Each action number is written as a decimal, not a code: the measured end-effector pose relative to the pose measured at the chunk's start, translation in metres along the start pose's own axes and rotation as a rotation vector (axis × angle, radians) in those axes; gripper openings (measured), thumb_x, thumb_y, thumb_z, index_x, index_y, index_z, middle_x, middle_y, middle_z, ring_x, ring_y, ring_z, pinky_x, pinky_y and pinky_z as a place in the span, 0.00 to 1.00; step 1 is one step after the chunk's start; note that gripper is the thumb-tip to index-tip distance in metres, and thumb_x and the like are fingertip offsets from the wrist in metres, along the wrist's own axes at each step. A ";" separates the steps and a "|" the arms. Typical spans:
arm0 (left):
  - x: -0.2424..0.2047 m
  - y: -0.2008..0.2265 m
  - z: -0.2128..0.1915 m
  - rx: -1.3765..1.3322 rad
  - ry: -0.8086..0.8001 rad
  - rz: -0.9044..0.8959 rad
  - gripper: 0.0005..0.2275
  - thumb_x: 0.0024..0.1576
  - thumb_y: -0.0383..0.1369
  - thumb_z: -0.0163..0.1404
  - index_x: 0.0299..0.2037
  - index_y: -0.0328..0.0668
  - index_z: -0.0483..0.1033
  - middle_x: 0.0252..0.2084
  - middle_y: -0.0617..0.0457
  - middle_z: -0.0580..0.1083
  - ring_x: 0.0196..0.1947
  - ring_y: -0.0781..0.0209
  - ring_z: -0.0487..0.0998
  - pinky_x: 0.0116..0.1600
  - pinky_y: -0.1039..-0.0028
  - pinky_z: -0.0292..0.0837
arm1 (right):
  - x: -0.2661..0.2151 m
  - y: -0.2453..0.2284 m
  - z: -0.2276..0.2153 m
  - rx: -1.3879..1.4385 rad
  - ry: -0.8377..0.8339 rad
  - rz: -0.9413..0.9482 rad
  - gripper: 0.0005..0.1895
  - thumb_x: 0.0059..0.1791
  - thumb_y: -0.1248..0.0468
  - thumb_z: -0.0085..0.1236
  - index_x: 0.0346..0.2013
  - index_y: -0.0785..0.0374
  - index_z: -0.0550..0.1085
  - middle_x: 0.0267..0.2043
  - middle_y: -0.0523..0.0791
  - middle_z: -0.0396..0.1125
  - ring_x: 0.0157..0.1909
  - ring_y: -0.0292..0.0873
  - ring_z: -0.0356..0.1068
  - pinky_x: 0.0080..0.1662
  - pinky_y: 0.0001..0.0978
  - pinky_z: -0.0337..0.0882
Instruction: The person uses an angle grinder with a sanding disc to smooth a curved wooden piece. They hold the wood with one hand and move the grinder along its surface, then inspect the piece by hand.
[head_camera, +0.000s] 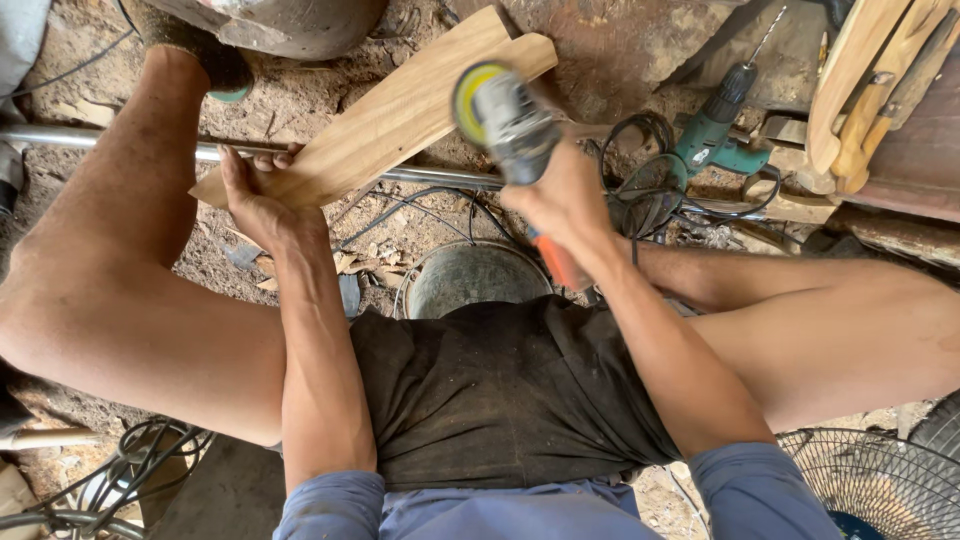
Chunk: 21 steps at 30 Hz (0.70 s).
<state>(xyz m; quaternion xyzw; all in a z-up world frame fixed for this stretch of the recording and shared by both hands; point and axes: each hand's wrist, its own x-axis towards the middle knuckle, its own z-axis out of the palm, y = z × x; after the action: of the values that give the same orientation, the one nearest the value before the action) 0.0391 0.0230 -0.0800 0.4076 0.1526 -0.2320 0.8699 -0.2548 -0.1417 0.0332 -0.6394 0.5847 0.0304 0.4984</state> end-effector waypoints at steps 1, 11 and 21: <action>0.002 0.000 0.001 0.010 0.008 0.002 0.09 0.64 0.35 0.49 0.35 0.38 0.71 0.22 0.53 0.68 0.25 0.59 0.69 0.43 0.59 0.77 | 0.000 -0.003 0.004 -0.030 -0.009 0.007 0.35 0.32 0.66 0.68 0.52 0.65 0.66 0.40 0.49 0.73 0.35 0.44 0.75 0.40 0.37 0.79; 0.003 -0.004 -0.008 -0.020 -0.057 -0.030 0.09 0.65 0.35 0.49 0.36 0.39 0.69 0.22 0.53 0.67 0.24 0.60 0.69 0.43 0.58 0.80 | 0.034 0.015 -0.041 0.191 0.188 0.059 0.25 0.34 0.68 0.67 0.45 0.65 0.75 0.40 0.47 0.75 0.35 0.42 0.74 0.39 0.37 0.75; -0.002 0.003 0.002 0.001 -0.024 -0.007 0.10 0.65 0.36 0.50 0.36 0.37 0.71 0.24 0.52 0.69 0.25 0.60 0.69 0.41 0.63 0.76 | 0.037 0.019 -0.030 0.242 0.171 0.133 0.24 0.33 0.70 0.68 0.42 0.61 0.74 0.38 0.45 0.73 0.33 0.40 0.72 0.37 0.35 0.76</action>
<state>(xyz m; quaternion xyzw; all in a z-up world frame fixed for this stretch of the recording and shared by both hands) 0.0390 0.0234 -0.0758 0.4046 0.1436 -0.2398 0.8707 -0.2744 -0.1852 0.0143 -0.5348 0.6653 -0.0621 0.5172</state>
